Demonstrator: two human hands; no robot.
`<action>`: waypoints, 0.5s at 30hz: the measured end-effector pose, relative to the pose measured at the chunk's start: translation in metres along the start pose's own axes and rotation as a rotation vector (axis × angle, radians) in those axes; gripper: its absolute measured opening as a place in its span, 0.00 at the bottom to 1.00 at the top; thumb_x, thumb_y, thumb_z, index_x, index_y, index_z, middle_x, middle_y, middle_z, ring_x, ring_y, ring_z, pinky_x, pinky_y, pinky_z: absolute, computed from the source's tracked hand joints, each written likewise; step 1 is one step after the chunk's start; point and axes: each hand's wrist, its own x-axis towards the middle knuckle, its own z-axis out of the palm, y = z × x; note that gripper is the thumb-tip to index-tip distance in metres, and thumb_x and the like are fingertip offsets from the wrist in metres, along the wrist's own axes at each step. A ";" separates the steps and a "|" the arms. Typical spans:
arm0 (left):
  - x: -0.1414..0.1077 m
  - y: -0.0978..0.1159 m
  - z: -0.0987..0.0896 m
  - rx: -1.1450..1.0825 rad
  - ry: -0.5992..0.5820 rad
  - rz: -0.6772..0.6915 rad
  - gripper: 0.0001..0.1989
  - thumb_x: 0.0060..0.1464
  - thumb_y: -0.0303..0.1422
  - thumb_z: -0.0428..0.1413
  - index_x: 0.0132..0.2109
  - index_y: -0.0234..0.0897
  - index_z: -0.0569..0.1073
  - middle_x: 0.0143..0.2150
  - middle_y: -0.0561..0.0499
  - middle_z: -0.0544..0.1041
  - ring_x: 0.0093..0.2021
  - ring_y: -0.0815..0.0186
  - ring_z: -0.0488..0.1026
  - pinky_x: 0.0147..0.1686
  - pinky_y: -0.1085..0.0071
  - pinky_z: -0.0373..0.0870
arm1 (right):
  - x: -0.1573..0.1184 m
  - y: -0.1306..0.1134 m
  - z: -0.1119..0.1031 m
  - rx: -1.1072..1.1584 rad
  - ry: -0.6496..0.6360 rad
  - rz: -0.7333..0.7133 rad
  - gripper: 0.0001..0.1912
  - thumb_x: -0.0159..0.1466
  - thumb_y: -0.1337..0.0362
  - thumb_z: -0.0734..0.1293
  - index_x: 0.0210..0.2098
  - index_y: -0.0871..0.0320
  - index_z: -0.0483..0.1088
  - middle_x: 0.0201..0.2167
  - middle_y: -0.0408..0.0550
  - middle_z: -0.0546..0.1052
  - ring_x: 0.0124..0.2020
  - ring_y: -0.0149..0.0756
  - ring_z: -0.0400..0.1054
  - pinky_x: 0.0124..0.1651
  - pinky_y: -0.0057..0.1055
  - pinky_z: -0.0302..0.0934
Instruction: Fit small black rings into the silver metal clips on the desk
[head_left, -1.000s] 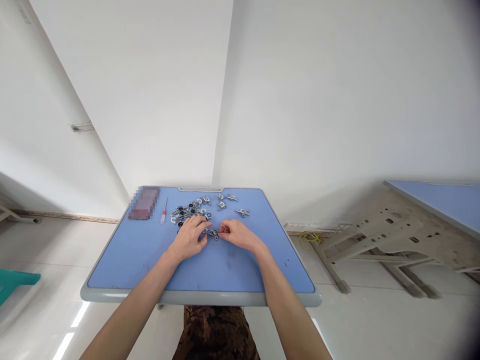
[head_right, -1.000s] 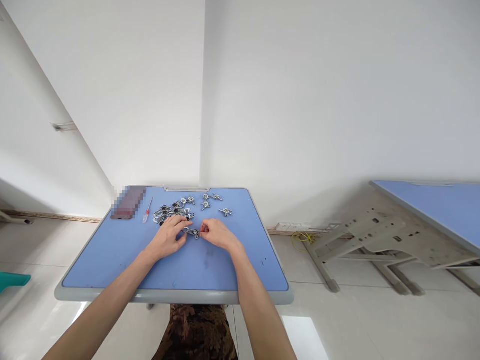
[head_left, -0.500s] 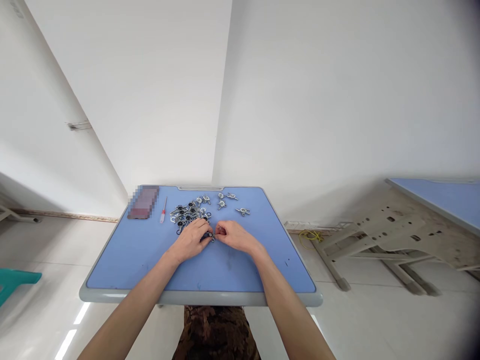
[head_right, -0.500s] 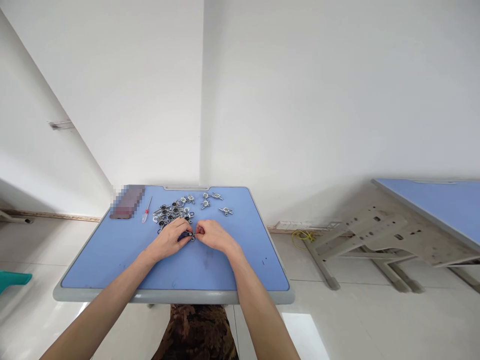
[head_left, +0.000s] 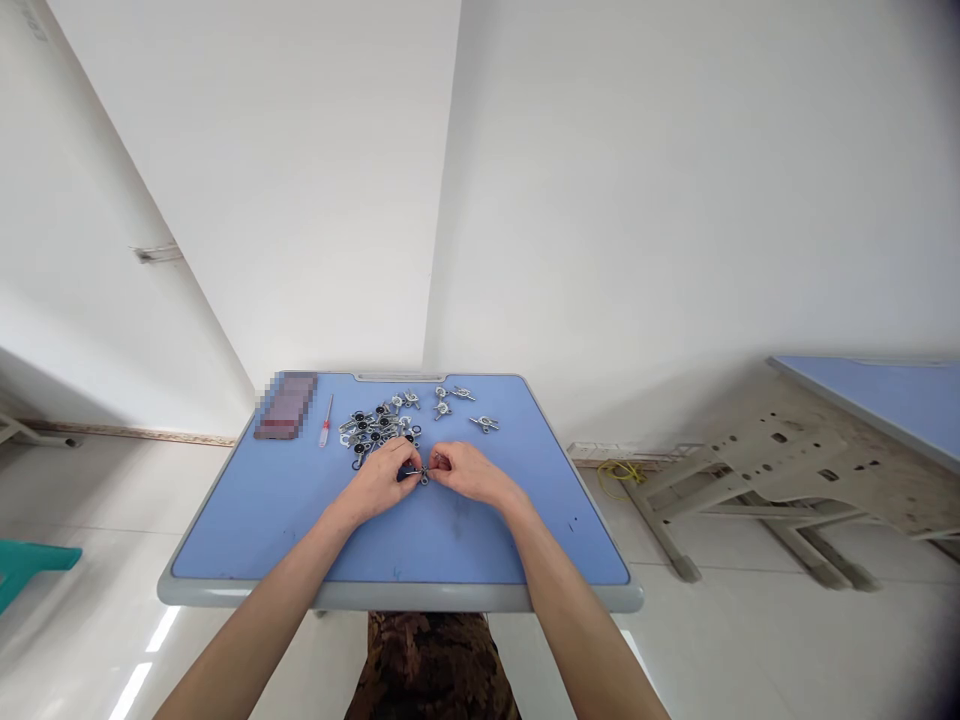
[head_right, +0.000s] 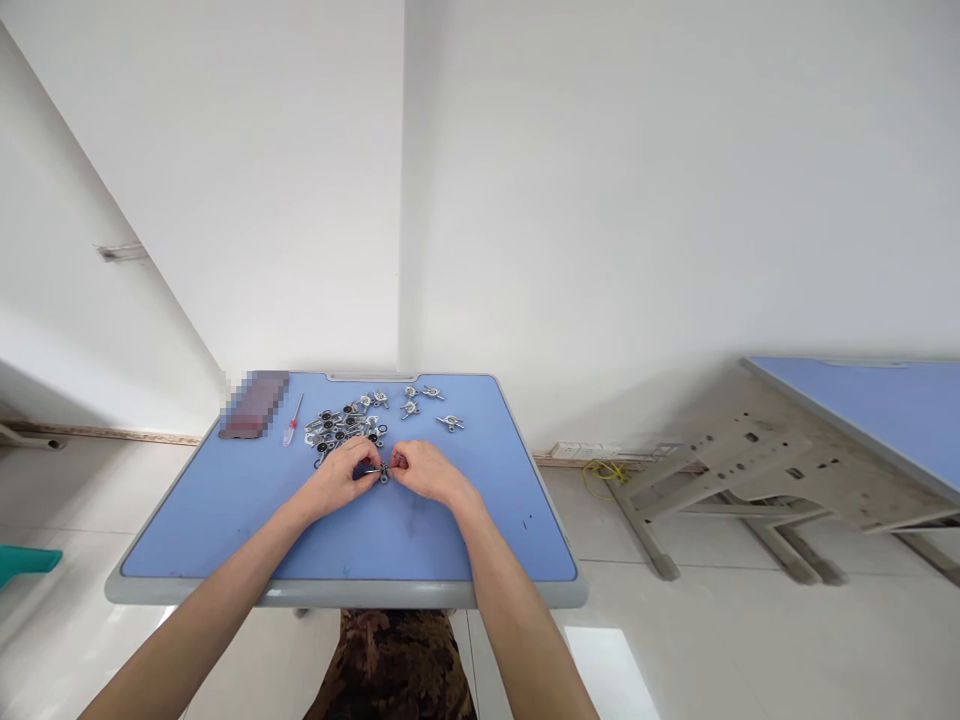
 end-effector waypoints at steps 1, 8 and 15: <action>0.000 0.000 0.000 0.005 -0.002 0.005 0.06 0.50 0.23 0.53 0.34 0.38 0.67 0.34 0.52 0.69 0.37 0.65 0.66 0.37 0.70 0.65 | 0.000 0.000 0.000 0.000 0.000 -0.001 0.03 0.55 0.69 0.62 0.27 0.58 0.67 0.24 0.41 0.71 0.26 0.29 0.61 0.29 0.25 0.50; -0.001 -0.003 0.000 0.063 -0.007 0.078 0.09 0.53 0.24 0.53 0.41 0.39 0.70 0.39 0.50 0.71 0.41 0.64 0.69 0.42 0.68 0.67 | -0.001 -0.001 -0.001 0.005 0.002 0.002 0.03 0.56 0.68 0.62 0.26 0.58 0.66 0.25 0.42 0.72 0.27 0.30 0.62 0.29 0.25 0.50; -0.003 -0.010 0.003 0.175 0.005 0.133 0.09 0.56 0.26 0.52 0.42 0.41 0.73 0.44 0.49 0.73 0.45 0.63 0.70 0.45 0.67 0.69 | -0.001 -0.002 -0.001 0.023 0.011 0.001 0.03 0.56 0.68 0.62 0.26 0.58 0.66 0.24 0.41 0.71 0.26 0.29 0.62 0.29 0.25 0.51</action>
